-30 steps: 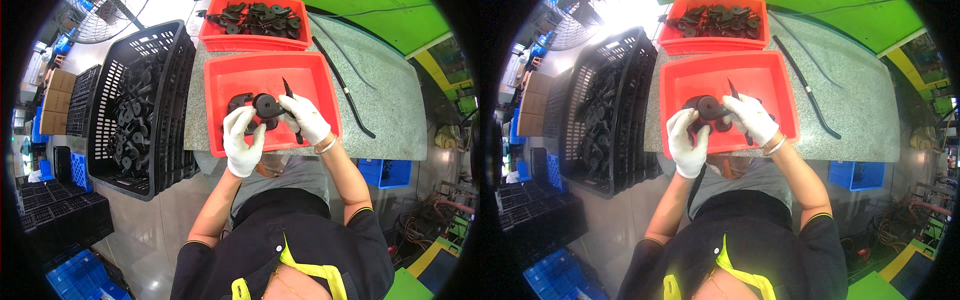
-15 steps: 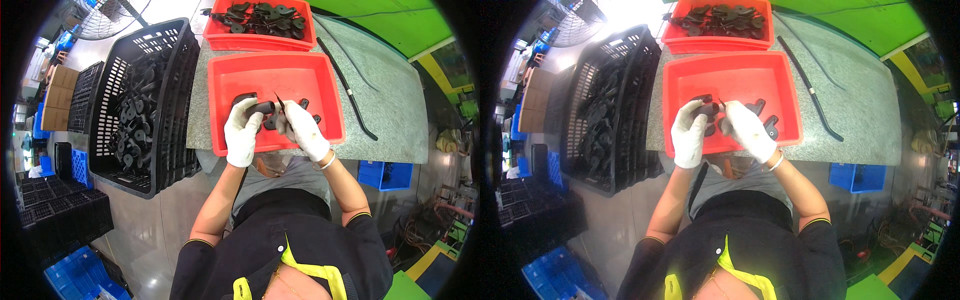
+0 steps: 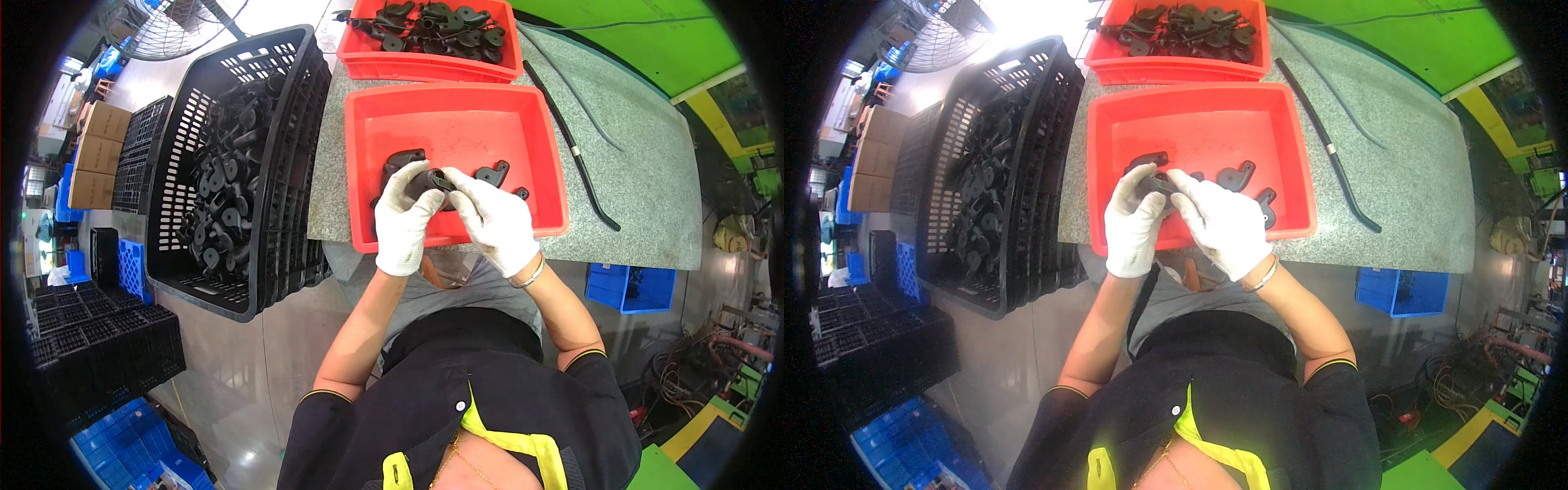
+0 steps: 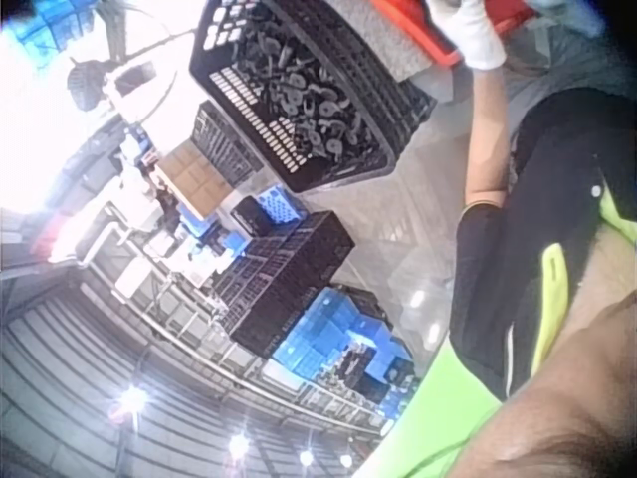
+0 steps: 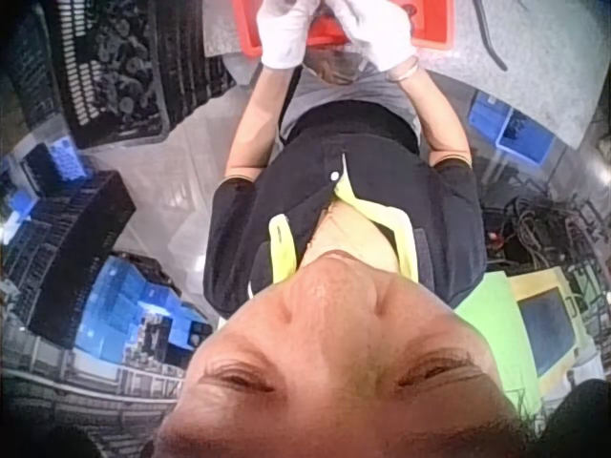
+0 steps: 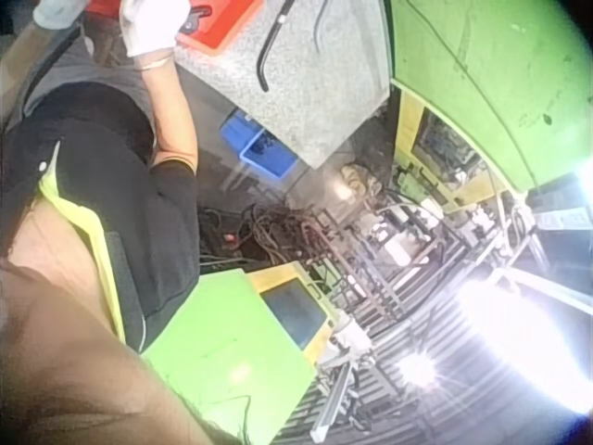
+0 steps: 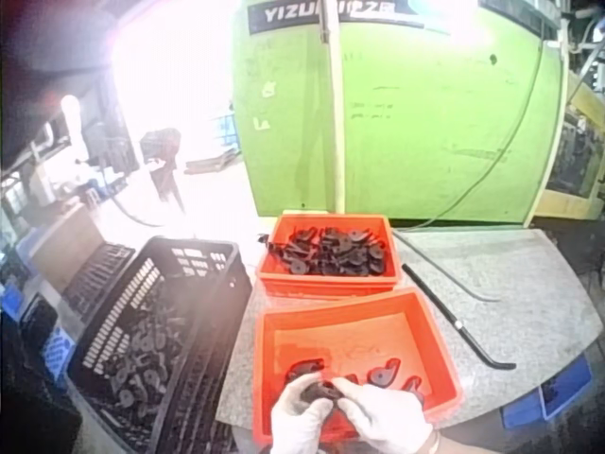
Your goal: The person sorts black plastic molded parts by hand, taking them from a large black crate and placing them into red and green trays.
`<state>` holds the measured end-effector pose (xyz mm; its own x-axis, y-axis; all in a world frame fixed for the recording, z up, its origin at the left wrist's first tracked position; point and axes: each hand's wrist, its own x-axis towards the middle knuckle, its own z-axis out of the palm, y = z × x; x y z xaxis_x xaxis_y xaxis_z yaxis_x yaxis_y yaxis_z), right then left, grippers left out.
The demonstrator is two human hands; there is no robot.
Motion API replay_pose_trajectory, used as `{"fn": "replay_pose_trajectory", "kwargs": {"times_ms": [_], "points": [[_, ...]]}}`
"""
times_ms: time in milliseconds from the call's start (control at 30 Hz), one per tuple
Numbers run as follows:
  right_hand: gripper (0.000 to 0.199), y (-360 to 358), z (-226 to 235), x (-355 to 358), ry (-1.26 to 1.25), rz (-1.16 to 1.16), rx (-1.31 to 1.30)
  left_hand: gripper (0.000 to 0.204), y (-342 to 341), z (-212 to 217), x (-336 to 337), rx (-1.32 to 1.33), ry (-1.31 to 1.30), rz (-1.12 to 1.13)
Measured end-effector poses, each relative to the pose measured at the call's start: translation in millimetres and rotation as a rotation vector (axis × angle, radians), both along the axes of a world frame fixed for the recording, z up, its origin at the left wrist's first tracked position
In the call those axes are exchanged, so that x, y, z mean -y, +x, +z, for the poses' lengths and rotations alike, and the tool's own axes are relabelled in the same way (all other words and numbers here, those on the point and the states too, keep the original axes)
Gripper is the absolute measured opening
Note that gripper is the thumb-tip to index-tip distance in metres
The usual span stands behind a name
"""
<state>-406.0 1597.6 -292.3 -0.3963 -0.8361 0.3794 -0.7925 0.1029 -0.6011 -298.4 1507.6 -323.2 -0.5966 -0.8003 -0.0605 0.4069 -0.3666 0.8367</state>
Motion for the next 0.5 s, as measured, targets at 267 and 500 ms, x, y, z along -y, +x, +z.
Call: {"fn": "replay_pose_trajectory", "kwargs": {"times_ms": [267,500], "points": [[0.03,4.0,-3.2,0.1,0.046,-0.002,-0.022,0.029,-1.9,-8.8,0.0,-0.006,0.044,0.022],[0.032,7.5,-5.1,4.4,0.04,-0.018,0.014,0.025,0.4,-14.3,-0.2,0.004,-0.032,0.076]]}}
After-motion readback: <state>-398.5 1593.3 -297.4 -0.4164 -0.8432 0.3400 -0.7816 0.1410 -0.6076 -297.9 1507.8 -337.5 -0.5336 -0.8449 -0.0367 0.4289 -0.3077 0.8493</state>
